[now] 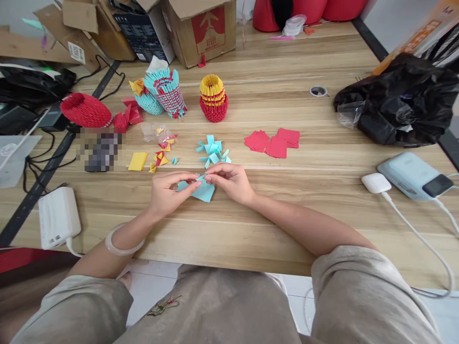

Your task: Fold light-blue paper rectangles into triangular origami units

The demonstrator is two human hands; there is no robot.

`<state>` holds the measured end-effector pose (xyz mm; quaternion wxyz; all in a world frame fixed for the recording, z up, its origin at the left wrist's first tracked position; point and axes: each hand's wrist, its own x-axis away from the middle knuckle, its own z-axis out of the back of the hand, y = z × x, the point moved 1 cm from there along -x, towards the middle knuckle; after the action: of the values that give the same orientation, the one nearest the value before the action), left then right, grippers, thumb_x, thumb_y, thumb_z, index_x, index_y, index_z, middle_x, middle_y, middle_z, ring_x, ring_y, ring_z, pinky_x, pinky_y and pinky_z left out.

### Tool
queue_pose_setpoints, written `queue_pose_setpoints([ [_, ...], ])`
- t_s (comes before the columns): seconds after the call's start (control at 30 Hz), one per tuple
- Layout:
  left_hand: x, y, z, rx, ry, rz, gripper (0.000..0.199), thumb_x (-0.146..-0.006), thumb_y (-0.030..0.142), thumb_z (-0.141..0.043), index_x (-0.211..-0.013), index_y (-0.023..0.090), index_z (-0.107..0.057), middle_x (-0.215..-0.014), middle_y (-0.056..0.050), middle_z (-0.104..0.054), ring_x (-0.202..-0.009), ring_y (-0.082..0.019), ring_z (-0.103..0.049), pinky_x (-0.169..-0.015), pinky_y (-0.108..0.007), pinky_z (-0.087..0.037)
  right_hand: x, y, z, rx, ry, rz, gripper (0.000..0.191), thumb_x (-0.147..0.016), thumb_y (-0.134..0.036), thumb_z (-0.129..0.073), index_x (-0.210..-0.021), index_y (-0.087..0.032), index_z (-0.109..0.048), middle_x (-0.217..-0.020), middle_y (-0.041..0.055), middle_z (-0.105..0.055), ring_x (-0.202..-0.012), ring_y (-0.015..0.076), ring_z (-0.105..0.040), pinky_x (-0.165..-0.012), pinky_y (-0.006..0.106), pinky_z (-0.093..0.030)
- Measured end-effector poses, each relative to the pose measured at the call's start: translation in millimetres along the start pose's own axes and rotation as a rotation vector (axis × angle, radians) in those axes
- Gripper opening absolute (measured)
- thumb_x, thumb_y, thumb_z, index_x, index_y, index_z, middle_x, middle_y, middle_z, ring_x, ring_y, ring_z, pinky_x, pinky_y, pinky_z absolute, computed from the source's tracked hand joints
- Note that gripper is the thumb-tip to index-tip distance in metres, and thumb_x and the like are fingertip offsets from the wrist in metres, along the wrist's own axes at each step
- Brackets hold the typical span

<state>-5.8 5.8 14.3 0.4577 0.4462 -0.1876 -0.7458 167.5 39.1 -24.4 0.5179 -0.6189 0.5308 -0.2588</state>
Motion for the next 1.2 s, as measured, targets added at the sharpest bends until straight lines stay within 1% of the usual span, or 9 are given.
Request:
queue_pose_setpoints([
  [0.1, 0.0, 0.1, -0.9, -0.017, 0.002, -0.028, 0.005, -0.076, 0.019, -0.071, -0.079, 0.016, -0.073, -0.077, -0.003, -0.075, -0.066, -0.013, -0.07, -0.062, -0.02, -0.056, 0.1, 0.7, 0.4, 0.012, 0.01, 0.008, 0.006, -0.069, -0.02, -0.077, -0.074, -0.019, -0.074, -0.073, 0.0006, -0.069, -0.062, 0.0086, -0.062, -0.058, 0.023, -0.053],
  [0.33, 0.1, 0.3, -0.5, -0.026, -0.007, -0.029, 0.006, -0.077, 0.018, -0.069, -0.081, 0.017, -0.074, -0.08, -0.003, -0.076, -0.07, -0.014, -0.071, -0.067, -0.022, -0.058, -0.5, -0.4, 0.2, 0.1, 0.017, 0.056, 0.007, -0.069, -0.022, -0.078, -0.072, -0.02, -0.072, -0.072, 0.0009, -0.069, -0.066, 0.0104, -0.063, -0.06, 0.025, -0.054],
  [0.57, -0.5, 2.5, 0.5, -0.015, -0.016, -0.018, 0.005, -0.077, 0.019, -0.07, -0.078, 0.016, -0.073, -0.078, -0.004, -0.076, -0.068, -0.014, -0.071, -0.064, -0.022, -0.057, 0.0, -2.6, 0.2, 0.156, 0.01, 0.114, 0.004, -0.07, -0.02, -0.077, -0.071, -0.021, -0.073, -0.069, 0.0006, -0.07, -0.066, 0.0106, -0.063, -0.062, 0.025, -0.053],
  [0.73, 0.4, 1.4, 1.3, -0.012, 0.027, -0.022, 0.006, -0.077, 0.019, -0.07, -0.073, 0.016, -0.072, -0.071, -0.004, -0.074, -0.064, -0.014, -0.069, -0.061, -0.022, -0.056, 0.2, -4.5, -0.7, 0.162, -0.018, 0.074, 0.007, -0.072, -0.025, -0.075, -0.068, -0.02, -0.073, -0.065, 0.0006, -0.069, -0.062, 0.0109, -0.063, -0.06, 0.026, -0.054],
  [0.87, -0.3, 1.7, 2.3, -0.016, 0.054, -0.044, 0.007, -0.076, 0.018, -0.069, -0.07, 0.015, -0.071, -0.07, -0.005, -0.074, -0.063, -0.014, -0.069, -0.06, -0.021, -0.055, 0.2, -4.1, -1.0, 0.122, -0.01, 0.04, 0.008, -0.068, -0.026, -0.078, -0.073, -0.02, -0.074, -0.073, 0.001, -0.071, -0.064, 0.0105, -0.065, -0.062, 0.025, -0.057],
  [0.93, -1.0, 2.0, 2.8, -0.022, 0.06, -0.062, 0.007, -0.076, 0.018, -0.069, -0.07, 0.015, -0.071, -0.07, -0.004, -0.074, -0.062, -0.014, -0.069, -0.06, -0.021, -0.055, 0.6, -3.9, -0.9, 0.108, -0.008, 0.031, 0.009, -0.069, -0.026, -0.078, -0.075, -0.02, -0.074, -0.073, 0.0011, -0.071, -0.064, 0.0106, -0.066, -0.062, 0.025, -0.057],
  [1.1, 0.1, 2.7, 2.0, -0.047, 0.05, -0.109, 0.008, -0.077, 0.017, -0.068, -0.07, 0.016, -0.07, -0.07, -0.003, -0.074, -0.063, -0.013, -0.069, -0.061, -0.021, -0.055, 3.0, -4.8, -1.0, 0.126, -0.058, 0.042, 0.012, -0.075, -0.029, -0.073, -0.072, -0.017, -0.071, -0.07, 0.0021, -0.068, -0.063, 0.0107, -0.064, -0.06, 0.025, -0.055],
  [1.2, 0.5, 2.0, 1.3, -0.051, 0.006, -0.082, 0.008, -0.078, 0.019, -0.067, -0.071, 0.017, -0.07, -0.071, -0.003, -0.074, -0.063, -0.013, -0.068, -0.061, -0.021, -0.055, 3.8, -5.0, -1.2, 0.15, -0.084, 0.039, 0.017, -0.077, -0.032, -0.071, -0.072, -0.016, -0.067, -0.067, 0.0013, -0.065, -0.061, 0.0103, -0.062, -0.058, 0.025, -0.052],
])
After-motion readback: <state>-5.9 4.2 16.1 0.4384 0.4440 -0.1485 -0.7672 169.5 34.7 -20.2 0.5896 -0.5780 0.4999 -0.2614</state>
